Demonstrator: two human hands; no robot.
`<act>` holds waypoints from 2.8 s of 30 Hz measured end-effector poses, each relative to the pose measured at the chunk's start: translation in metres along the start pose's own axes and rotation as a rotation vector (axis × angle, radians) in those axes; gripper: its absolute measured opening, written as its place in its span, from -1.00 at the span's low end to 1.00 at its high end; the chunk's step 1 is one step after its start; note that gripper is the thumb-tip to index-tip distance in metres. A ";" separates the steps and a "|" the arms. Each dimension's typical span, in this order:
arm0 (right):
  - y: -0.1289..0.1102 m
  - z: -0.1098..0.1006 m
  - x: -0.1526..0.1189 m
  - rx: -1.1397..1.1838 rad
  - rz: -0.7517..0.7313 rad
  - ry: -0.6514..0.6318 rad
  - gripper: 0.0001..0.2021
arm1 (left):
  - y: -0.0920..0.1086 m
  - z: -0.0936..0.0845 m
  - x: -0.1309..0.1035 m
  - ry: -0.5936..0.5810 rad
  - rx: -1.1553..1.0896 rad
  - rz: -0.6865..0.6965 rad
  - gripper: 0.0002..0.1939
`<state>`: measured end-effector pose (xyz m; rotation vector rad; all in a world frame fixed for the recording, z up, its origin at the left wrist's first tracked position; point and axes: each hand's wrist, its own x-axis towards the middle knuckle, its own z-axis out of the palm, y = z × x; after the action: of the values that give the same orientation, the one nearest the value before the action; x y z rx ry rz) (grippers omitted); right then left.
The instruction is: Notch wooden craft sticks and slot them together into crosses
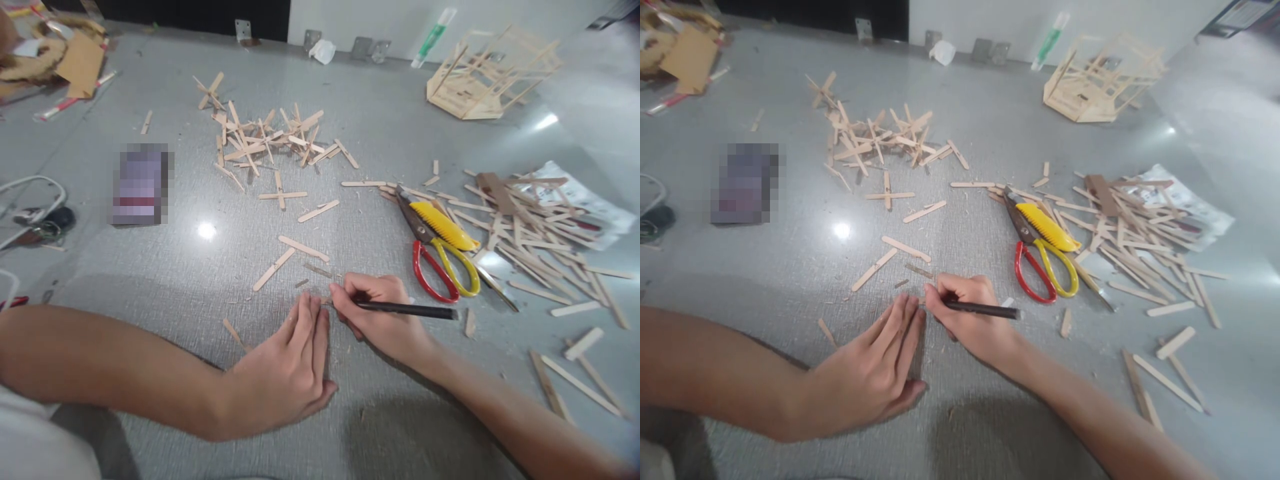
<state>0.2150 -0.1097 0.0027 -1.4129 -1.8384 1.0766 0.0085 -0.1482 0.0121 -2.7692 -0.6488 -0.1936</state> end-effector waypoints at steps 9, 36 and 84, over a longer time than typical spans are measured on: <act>0.003 0.001 0.000 0.014 0.007 0.017 -0.55 | 0.001 0.002 0.000 0.003 0.026 0.001 -0.28; 0.004 0.001 0.001 0.090 0.092 -0.028 -0.58 | -0.050 -0.011 0.027 0.042 -0.107 -0.150 -0.86; -0.001 -0.001 0.003 0.060 0.040 -0.046 -0.61 | -0.150 0.047 0.073 -0.143 -0.590 -0.117 -0.72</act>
<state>0.2144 -0.1067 0.0036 -1.4062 -1.8011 1.1837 0.0088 0.0252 0.0192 -3.3328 -0.9148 -0.2458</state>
